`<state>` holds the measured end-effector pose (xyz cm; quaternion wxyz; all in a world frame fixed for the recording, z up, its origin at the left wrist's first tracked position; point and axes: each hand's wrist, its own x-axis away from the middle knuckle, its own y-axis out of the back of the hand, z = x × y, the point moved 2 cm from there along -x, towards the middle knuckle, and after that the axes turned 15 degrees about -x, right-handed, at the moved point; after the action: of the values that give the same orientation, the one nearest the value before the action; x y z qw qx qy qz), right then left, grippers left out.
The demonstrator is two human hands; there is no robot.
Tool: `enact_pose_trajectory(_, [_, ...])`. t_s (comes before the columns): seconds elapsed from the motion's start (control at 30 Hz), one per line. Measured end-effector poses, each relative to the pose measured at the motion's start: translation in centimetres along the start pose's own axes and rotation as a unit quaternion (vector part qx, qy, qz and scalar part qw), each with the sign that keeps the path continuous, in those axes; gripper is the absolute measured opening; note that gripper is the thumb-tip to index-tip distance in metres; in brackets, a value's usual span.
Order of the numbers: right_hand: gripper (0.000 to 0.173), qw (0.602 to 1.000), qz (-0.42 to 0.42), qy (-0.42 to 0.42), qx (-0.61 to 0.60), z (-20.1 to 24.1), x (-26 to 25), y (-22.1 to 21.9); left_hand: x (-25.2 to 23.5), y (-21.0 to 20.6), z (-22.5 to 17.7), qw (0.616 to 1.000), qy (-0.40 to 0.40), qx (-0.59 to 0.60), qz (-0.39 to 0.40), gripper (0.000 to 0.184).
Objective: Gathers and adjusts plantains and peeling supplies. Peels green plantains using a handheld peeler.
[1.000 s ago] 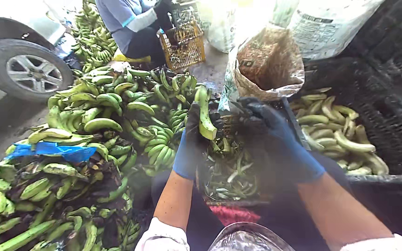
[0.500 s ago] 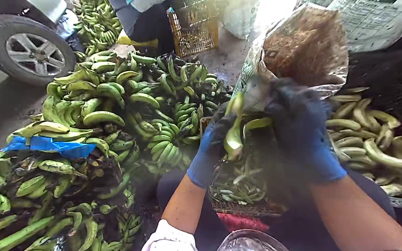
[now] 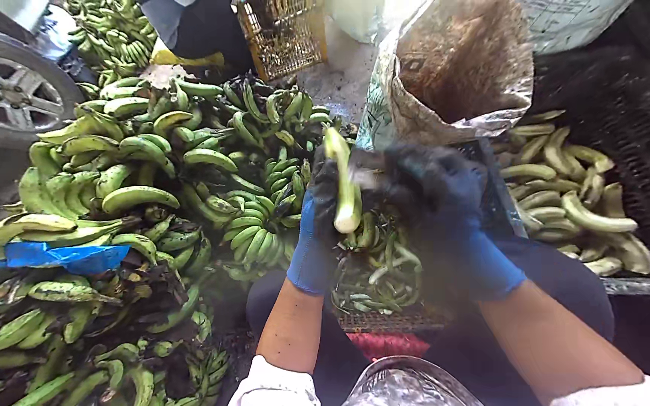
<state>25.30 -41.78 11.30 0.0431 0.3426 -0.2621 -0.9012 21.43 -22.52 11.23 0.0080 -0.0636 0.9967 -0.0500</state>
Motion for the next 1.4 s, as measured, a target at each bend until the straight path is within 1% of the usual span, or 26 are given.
enact_pose_trajectory(0.07, [0.043, 0.996, 0.026, 0.082, -0.028, 1.3, 1.6, -0.7, 0.4, -0.1, -0.2, 0.994, -0.071, -0.02, -0.077, 0.048])
enact_pose_trajectory(0.1, [0.042, 0.994, 0.029, 0.1, -0.037, 1.4, 1.5, -0.7, 0.7, -0.2, -0.4, 0.993, -0.075, -0.019, -0.085, 0.047])
enact_pose_trajectory(0.17, [0.041, 0.995, 0.013, 0.093, -0.045, 0.2, -0.3, -0.2, 1.6, -0.4, -0.6, 0.999, -0.033, -0.011, -0.002, 0.037])
enact_pose_trajectory(0.23, [0.042, 0.998, -0.039, 0.042, -0.03, -1.9, -2.6, 0.5, 1.6, -0.2, -0.9, 0.988, 0.038, -0.029, 0.147, 0.042])
enact_pose_trajectory(0.27, [0.044, 0.998, -0.058, 0.0, -0.011, -2.8, -3.2, 0.8, 1.5, -0.2, -0.8, 0.98, 0.062, -0.045, 0.186, 0.047])
enact_pose_trajectory(0.3, [0.046, 0.997, -0.065, -0.039, 0.001, -3.2, -3.4, 1.0, 1.3, -0.2, -0.6, 0.978, 0.074, -0.047, 0.188, 0.048])
enact_pose_trajectory(0.33, [0.047, 0.996, -0.064, -0.061, 0.01, -3.0, -3.3, 1.1, 1.0, -0.1, -0.3, 0.983, 0.074, -0.038, 0.163, 0.044])
enact_pose_trajectory(0.37, [0.048, 0.997, -0.06, -0.05, 0.011, -2.3, -2.7, 0.8, 0.6, -0.1, -0.2, 0.991, 0.062, -0.016, 0.119, 0.041])
enact_pose_trajectory(0.47, [0.044, 0.996, -0.046, 0.074, -0.023, 0.4, 0.7, -0.6, -0.3, -1.0, -0.3, 0.996, -0.056, 0.057, -0.032, 0.037])
enact_pose_trajectory(0.53, [0.043, 0.989, -0.049, 0.14, -0.03, 1.0, 1.1, -0.7, -0.3, -1.2, -0.4, 0.99, -0.103, 0.092, -0.038, 0.038])
enact_pose_trajectory(0.57, [0.042, 0.988, -0.041, 0.141, -0.04, 0.8, 0.6, -0.4, 0.0, -1.0, -0.5, 0.991, -0.101, 0.093, 0.0, 0.037])
enact_pose_trajectory(0.63, [0.04, 0.995, -0.025, 0.078, -0.064, -0.8, -1.4, 0.3, 0.8, -0.2, -0.9, 0.994, -0.052, -0.005, 0.096, 0.037])
enact_pose_trajectory(0.67, [0.045, 0.998, -0.015, 0.018, -0.064, -1.9, -2.3, 0.7, 1.0, 0.1, -1.1, 0.988, -0.014, -0.053, 0.148, 0.042])
enact_pose_trajectory(0.73, [0.054, 0.994, -0.002, -0.097, -0.041, -3.9, -3.7, 1.4, 0.9, 0.2, -0.8, 0.973, 0.033, -0.076, 0.214, 0.05])
enact_pose_trajectory(0.77, [0.053, 0.992, -0.007, -0.12, -0.033, -4.0, -3.7, 1.5, 0.9, 0.0, -0.8, 0.973, 0.041, -0.059, 0.22, 0.052])
enact_pose_trajectory(0.8, [0.052, 0.994, -0.024, -0.105, -0.025, -3.5, -3.3, 1.3, 0.7, -0.2, -1.0, 0.977, 0.046, -0.029, 0.206, 0.049])
enact_pose_trajectory(0.87, [0.049, 0.998, -0.063, 0.008, -0.018, -1.3, -1.1, 0.4, 0.9, -0.9, -1.3, 0.994, 0.024, 0.042, 0.094, 0.045])
enact_pose_trajectory(0.93, [0.045, 0.989, -0.073, 0.129, -0.014, 0.5, 1.6, -0.6, 0.9, -1.3, -1.6, 0.987, -0.024, 0.154, 0.032, 0.049])
enact_pose_trajectory(0.97, [0.046, 0.984, -0.071, 0.165, -0.009, 1.0, 2.2, -0.9, 1.0, -1.3, -1.8, 0.982, -0.036, 0.187, 0.008, 0.05])
enact_pose_trajectory(1.03, [0.044, 0.983, -0.053, 0.171, -0.034, 1.5, 1.8, -1.1, 1.3, -1.4, -1.9, 0.981, -0.051, 0.186, 0.0, 0.045])
enact_pose_trajectory(1.1, [0.044, 0.987, -0.036, 0.142, -0.066, 1.5, 0.6, -0.7, 1.5, -1.6, -2.0, 0.991, -0.063, 0.121, 0.007, 0.035])
enact_pose_trajectory(1.17, [0.047, 0.986, -0.045, 0.147, -0.07, 1.4, 0.5, -0.6, 1.4, -1.4, -2.2, 0.996, -0.059, 0.067, -0.001, 0.036])
enact_pose_trajectory(1.27, [0.044, 0.98, -0.058, 0.181, -0.063, 0.7, 0.7, -0.6, 1.7, -1.3, -2.2, 0.999, -0.027, 0.022, -0.01, 0.039])
enact_pose_trajectory(1.3, [0.041, 0.983, -0.052, 0.159, -0.071, 0.2, 0.3, -0.4, 1.9, -1.3, -2.0, 0.999, -0.03, -0.019, 0.002, 0.034])
enact_pose_trajectory(1.33, [0.04, 0.99, -0.035, 0.104, -0.087, -0.6, -0.6, -0.2, 2.2, -1.3, -1.8, 0.996, -0.032, -0.08, 0.03, 0.034])
enact_pose_trajectory(1.4, [0.05, 0.989, 0.033, -0.088, -0.113, -2.6, -2.5, 0.3, 2.4, -1.9, -1.5, 0.987, -0.019, -0.131, 0.088, 0.046])
